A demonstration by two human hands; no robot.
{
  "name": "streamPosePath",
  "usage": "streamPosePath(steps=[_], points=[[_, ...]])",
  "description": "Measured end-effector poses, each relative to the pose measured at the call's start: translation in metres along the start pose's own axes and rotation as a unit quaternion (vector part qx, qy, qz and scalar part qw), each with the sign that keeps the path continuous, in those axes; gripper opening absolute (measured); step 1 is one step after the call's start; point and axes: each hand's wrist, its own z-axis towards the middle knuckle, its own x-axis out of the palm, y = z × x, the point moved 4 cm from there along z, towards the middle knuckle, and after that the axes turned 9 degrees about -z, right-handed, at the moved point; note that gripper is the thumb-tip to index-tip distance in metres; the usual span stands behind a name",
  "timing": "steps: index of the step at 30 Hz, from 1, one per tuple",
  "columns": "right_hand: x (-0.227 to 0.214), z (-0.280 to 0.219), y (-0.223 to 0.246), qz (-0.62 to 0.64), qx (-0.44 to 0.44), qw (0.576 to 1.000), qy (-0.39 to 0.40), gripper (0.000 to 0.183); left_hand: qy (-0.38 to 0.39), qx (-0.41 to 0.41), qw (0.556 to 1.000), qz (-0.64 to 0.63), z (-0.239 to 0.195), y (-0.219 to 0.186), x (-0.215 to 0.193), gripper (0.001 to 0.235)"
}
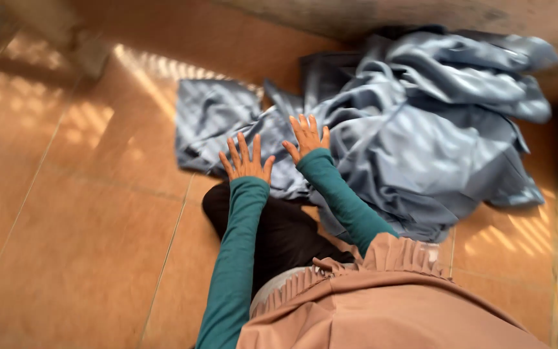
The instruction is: The person sits on a tiled floor and folds several pairs of light blue trousers by hand. They smooth out each pair, fold the legs together, and then fold the garment into a compact rectangle, stacking the finished items to the side.
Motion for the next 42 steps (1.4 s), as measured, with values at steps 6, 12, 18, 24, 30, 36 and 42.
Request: streamPosePath(steps=[6, 12, 18, 24, 30, 36, 42], points=[[-0.073, -0.03, -0.177, -0.044, 0.042, 0.964, -0.258, 0.067, 0.017, 0.132, 0.991, -0.013, 0.026, -0.103, 0.012, 0.077], [-0.127, -0.011, -0.334, -0.132, 0.217, 0.939, -0.23, 0.097, 0.035, 0.199, 0.978, -0.046, 0.042, -0.175, 0.009, 0.074], [-0.015, 0.009, -0.339, -0.189, 0.175, 0.949, -0.184, 0.031, 0.033, 0.186, 0.974, -0.129, 0.062, -0.184, 0.034, 0.07], [-0.03, -0.067, -0.075, -0.014, -0.067, 0.921, -0.385, 0.02, 0.112, -0.015, 0.845, -0.523, 0.066, -0.151, 0.039, 0.068], [-0.037, -0.109, 0.013, 0.259, -0.188, 0.935, -0.152, 0.04, -0.042, -0.099, 0.939, -0.327, 0.092, 0.01, 0.112, 0.048], [-0.17, -0.06, -0.08, 0.352, -0.231, 0.866, -0.268, 0.024, -0.128, -0.139, 0.975, -0.115, 0.067, 0.054, 0.034, 0.063], [-0.15, 0.001, -0.194, 0.163, 0.032, 0.939, -0.301, 0.044, -0.015, -0.008, 0.925, -0.379, 0.026, -0.052, 0.045, 0.085]])
